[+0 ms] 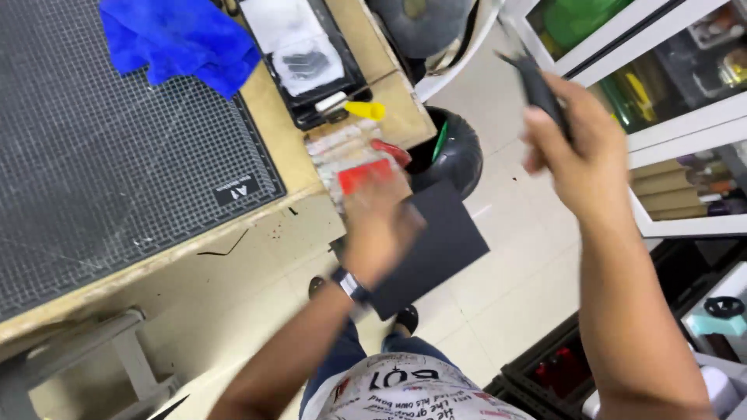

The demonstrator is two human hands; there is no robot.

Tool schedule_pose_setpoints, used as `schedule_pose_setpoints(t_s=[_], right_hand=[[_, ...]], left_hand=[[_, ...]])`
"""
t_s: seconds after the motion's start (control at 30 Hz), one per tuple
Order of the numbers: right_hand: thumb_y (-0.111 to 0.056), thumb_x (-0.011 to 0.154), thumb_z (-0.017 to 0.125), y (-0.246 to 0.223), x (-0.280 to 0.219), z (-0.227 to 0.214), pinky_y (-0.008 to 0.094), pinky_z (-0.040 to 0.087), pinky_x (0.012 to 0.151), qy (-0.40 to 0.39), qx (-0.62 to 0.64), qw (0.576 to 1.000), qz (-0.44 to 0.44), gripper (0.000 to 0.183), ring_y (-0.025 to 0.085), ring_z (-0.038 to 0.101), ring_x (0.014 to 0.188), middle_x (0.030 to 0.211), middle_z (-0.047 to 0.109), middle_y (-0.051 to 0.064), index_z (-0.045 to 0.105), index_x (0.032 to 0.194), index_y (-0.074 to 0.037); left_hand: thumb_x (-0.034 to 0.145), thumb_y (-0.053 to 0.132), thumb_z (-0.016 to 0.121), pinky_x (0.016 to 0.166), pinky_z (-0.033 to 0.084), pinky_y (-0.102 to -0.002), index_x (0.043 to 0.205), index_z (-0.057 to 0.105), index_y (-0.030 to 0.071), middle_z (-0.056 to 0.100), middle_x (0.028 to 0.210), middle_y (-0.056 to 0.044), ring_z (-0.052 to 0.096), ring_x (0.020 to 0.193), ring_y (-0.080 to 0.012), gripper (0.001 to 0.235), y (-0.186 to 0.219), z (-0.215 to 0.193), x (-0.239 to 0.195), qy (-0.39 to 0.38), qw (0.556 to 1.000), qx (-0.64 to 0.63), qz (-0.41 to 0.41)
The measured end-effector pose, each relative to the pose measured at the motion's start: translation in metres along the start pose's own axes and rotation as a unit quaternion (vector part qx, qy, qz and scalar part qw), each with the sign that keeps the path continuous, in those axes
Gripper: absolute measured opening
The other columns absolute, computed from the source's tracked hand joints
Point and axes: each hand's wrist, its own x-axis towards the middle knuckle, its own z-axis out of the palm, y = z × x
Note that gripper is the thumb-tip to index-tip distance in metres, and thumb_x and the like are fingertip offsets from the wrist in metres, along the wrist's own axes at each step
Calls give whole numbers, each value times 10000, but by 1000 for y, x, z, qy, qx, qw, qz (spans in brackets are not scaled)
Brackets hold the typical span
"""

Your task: Applying adhesive to a block with a roller and then smoothing a black sheet onto it using a squeegee.

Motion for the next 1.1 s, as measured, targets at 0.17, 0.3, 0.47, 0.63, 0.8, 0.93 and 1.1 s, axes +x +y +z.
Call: schedule_pose_setpoints(t_s=[0.17, 0.3, 0.47, 0.63, 0.8, 0.93, 1.1], right_hand=[[-73, 1132, 555, 62, -88, -45, 275, 406, 479, 106, 115, 983, 94, 371, 172, 518, 525, 819, 586, 168, 509, 1467, 81], [-115, 1109, 595, 92, -143, -77, 252, 414, 481, 94, 113, 978, 145, 410, 140, 510, 532, 817, 595, 116, 560, 1497, 14], [-141, 1056, 618, 125, -199, -95, 276, 435, 516, 28, 13, 981, 191, 554, 134, 461, 509, 797, 596, 67, 523, 1601, -120], [-260, 985, 653, 131, -248, -90, 355, 468, 856, -60, -145, 987, 13, 457, 206, 644, 1026, 1220, 688, 67, 611, 1439, -228], [-462, 939, 684, 118, -273, -63, 380, 583, 549, -89, -342, 934, -54, 288, 253, 724, 609, 775, 735, -27, 759, 1217, -447], [-455, 976, 616, 111, -286, -50, 400, 583, 508, -122, -371, 920, -39, 314, 271, 723, 568, 734, 716, -17, 726, 1271, -446], [-429, 950, 633, 106, -291, -17, 406, 588, 504, -159, -382, 911, -4, 339, 291, 754, 616, 725, 729, 13, 718, 1278, -416]], left_hand=[[630, 458, 980, 1257, 118, -615, 1656, 116, 123, 67, 1694, -287, 58, 1565, -505, 1383, 2, 126, -124, -236, 930, 282, 1], [890, -26, 456, 1267, 229, -579, 1619, 299, 101, 292, 1650, -273, 277, 1534, -471, 757, -7, 144, -137, -132, 929, 345, 11], [1128, 263, 267, 1310, 175, -411, 1603, 305, 100, 362, 1667, -127, 361, 1549, -250, 503, 48, 84, -147, 126, 975, -105, -148], [1042, 442, 534, 849, 472, -405, 1031, 540, 139, 579, 945, -37, 543, 887, -176, 303, -4, 22, -248, 513, 764, -121, -372], [1136, 504, 369, 1275, 223, -559, 1628, 249, 97, 264, 1671, -169, 268, 1529, -333, 650, -31, 57, -311, 440, 809, -233, -312], [689, 439, 970, 1199, 337, -530, 1625, 185, 168, 281, 1643, -110, 308, 1483, -346, 1251, -12, 70, -262, 115, 894, -82, -426], [842, 445, 870, 1187, 436, -432, 1491, 473, 21, 588, 1473, -129, 524, 1380, -266, 871, -129, 126, -308, 71, 910, 38, -408]])
